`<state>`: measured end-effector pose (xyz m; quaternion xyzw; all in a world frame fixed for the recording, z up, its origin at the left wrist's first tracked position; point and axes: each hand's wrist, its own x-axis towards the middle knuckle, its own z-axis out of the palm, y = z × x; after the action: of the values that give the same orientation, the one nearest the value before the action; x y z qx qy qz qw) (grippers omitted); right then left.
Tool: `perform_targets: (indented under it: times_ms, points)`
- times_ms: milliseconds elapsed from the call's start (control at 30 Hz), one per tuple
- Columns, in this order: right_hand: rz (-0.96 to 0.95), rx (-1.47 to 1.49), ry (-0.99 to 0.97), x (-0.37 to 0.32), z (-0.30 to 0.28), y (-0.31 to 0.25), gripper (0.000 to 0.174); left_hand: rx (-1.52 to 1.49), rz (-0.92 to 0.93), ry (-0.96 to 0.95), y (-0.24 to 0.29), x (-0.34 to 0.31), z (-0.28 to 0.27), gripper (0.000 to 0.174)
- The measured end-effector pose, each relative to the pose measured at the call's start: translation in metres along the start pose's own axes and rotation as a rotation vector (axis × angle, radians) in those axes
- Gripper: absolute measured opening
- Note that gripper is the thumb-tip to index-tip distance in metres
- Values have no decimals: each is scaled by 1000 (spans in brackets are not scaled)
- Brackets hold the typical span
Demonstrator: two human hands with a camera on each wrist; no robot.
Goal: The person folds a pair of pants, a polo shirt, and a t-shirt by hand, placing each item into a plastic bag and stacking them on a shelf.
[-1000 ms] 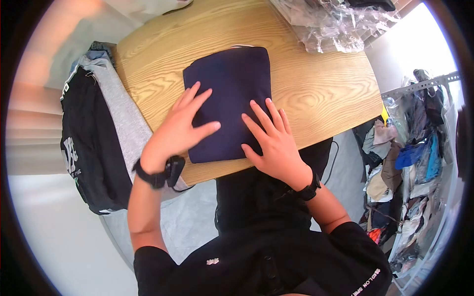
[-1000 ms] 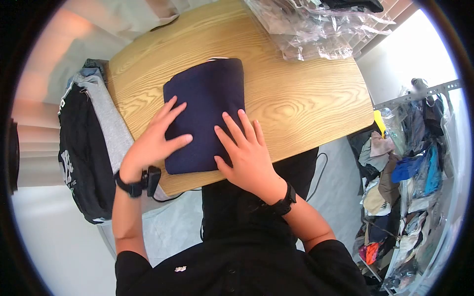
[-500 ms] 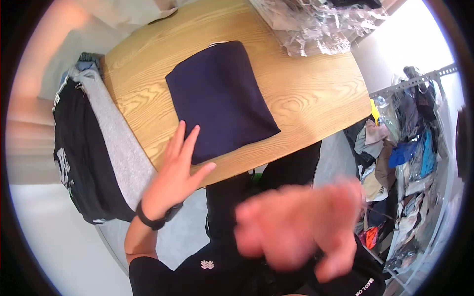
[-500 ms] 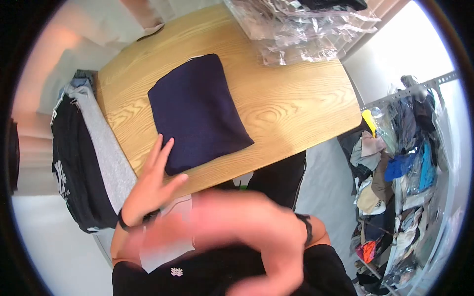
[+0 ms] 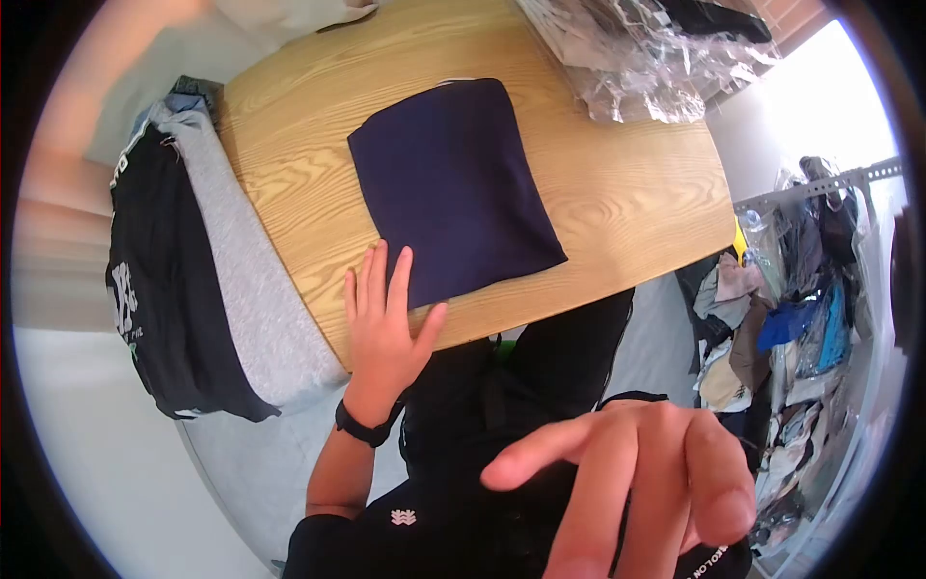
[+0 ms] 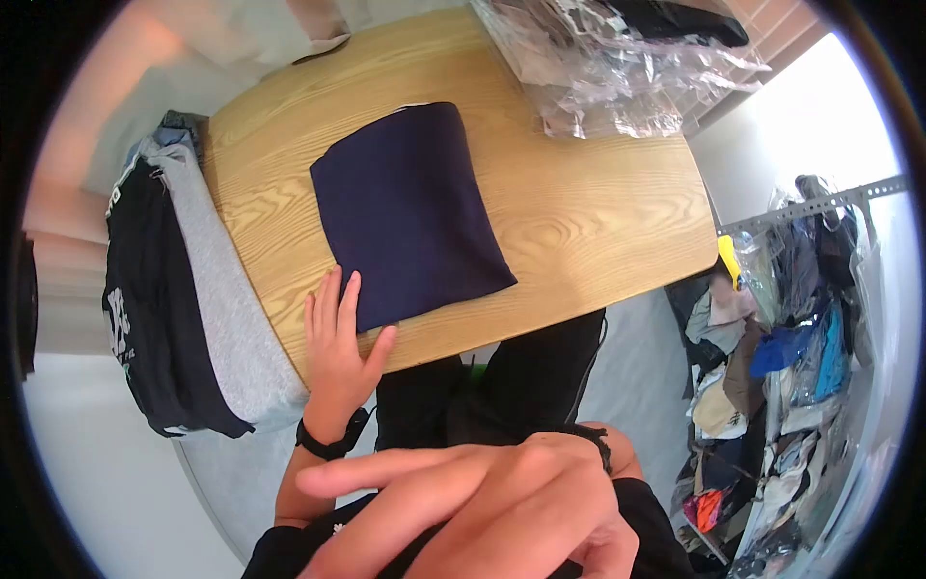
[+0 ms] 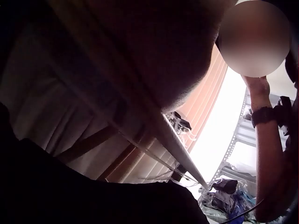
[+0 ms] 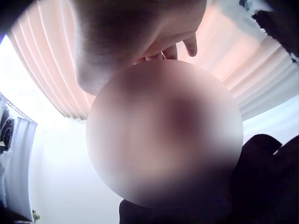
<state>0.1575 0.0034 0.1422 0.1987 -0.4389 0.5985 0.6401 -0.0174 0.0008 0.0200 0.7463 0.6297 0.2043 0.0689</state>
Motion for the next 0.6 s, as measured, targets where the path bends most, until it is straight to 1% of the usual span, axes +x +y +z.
perform_targets:
  times_ms: [33,67,100,133,167,233,300,367,433,500,533,567,600]
  points:
    - [-7,-12,10,3,2,-9,42,0,-19,3,1,-1,0,66]
    - [209,37,58,10,7,-25,43,-2,-35,6,1,-1,0,65]
    - [421,82,103,17,8,-35,44,-10,-11,3,1,0,0,65]
    - [-189,125,-99,5,-9,14,46,17,-39,-9,0,-1,0,64]
    - [150,101,-171,10,-23,-15,58,32,-50,-26,0,-1,1,64]
    - [111,-96,-51,6,-33,-20,52,40,-69,1,4,-2,1,63]
    - [222,-125,127,1,-49,-35,60,5,-26,11,-6,-3,9,62]
    - [321,-224,294,-12,-75,-74,71,41,-85,-10,10,1,2,61]
    - [291,-731,415,-26,-113,-118,66,77,-90,8,5,0,7,61]
    - [398,-1202,575,-37,-154,-183,52,114,-77,38,1,1,10,60]
    - [356,-1340,707,-34,-165,-209,45,117,-70,37,-1,2,11,60]
    - [309,-1577,684,-38,-182,-245,38,99,-49,42,5,6,8,60]
    - [266,-1865,670,-38,-198,-282,31,114,-29,92,13,7,1,55]
